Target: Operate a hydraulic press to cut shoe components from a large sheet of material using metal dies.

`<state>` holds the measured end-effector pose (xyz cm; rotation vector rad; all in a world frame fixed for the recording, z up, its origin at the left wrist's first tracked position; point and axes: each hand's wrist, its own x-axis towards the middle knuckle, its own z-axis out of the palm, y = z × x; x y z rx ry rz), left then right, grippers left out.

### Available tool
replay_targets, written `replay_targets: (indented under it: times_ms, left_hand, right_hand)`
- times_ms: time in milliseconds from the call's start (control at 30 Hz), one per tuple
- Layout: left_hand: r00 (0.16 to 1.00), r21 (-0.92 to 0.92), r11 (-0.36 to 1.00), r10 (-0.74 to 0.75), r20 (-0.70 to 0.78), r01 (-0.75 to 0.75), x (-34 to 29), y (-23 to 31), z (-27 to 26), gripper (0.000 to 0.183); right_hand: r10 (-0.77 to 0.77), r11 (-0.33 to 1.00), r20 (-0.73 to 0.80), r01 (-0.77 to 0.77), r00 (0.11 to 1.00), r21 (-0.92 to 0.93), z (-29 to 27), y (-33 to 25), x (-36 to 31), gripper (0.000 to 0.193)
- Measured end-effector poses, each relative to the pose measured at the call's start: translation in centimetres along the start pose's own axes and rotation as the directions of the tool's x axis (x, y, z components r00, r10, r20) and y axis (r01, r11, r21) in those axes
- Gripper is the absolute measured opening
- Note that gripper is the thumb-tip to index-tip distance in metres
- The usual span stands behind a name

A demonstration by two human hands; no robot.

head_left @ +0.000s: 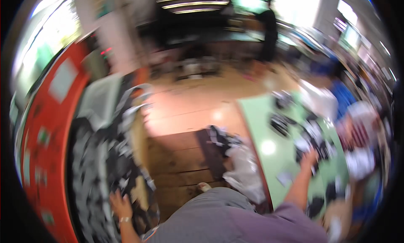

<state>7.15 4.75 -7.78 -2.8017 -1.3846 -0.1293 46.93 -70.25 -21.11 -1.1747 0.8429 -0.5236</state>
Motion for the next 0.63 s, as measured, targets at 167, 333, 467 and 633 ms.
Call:
replay_targets:
  times_ms: [167, 333, 467, 633]
  left_hand:
    - [0.939, -0.118, 0.974, -0.149, 0.310, 0.193, -8.5, 7.5, -4.2, 0.057]
    - [0.893, -0.264, 0.935, -0.101, 0.439, 0.236, -15.4, 9.6, -5.4, 0.056]
    - [0.890, -0.684, 0.688, 0.126, 0.439, 0.241, -19.9, 11.4, -7.7, 0.063]
    - [0.891, -0.888, -0.083, 0.015, 0.453, 0.453, -25.4, 8.3, -12.3, 0.056]
  right_hand:
    - [0.167, 0.958, 0.138, -0.128, 0.976, -0.258, 15.6, 3.5, -5.5, 0.039]
    - [0.025, 0.970, 0.872, 0.199, 0.489, -0.140, 38.0, 3.4, -26.4, 0.037]
    - [-0.153, 0.918, 0.973, 0.339, -0.172, 0.204, 45.9, 5.4, -44.9, 0.031]
    - [-0.109, 0.897, 0.769, 0.271, -0.629, 0.349, 45.0, 8.0, -62.7, 0.032]
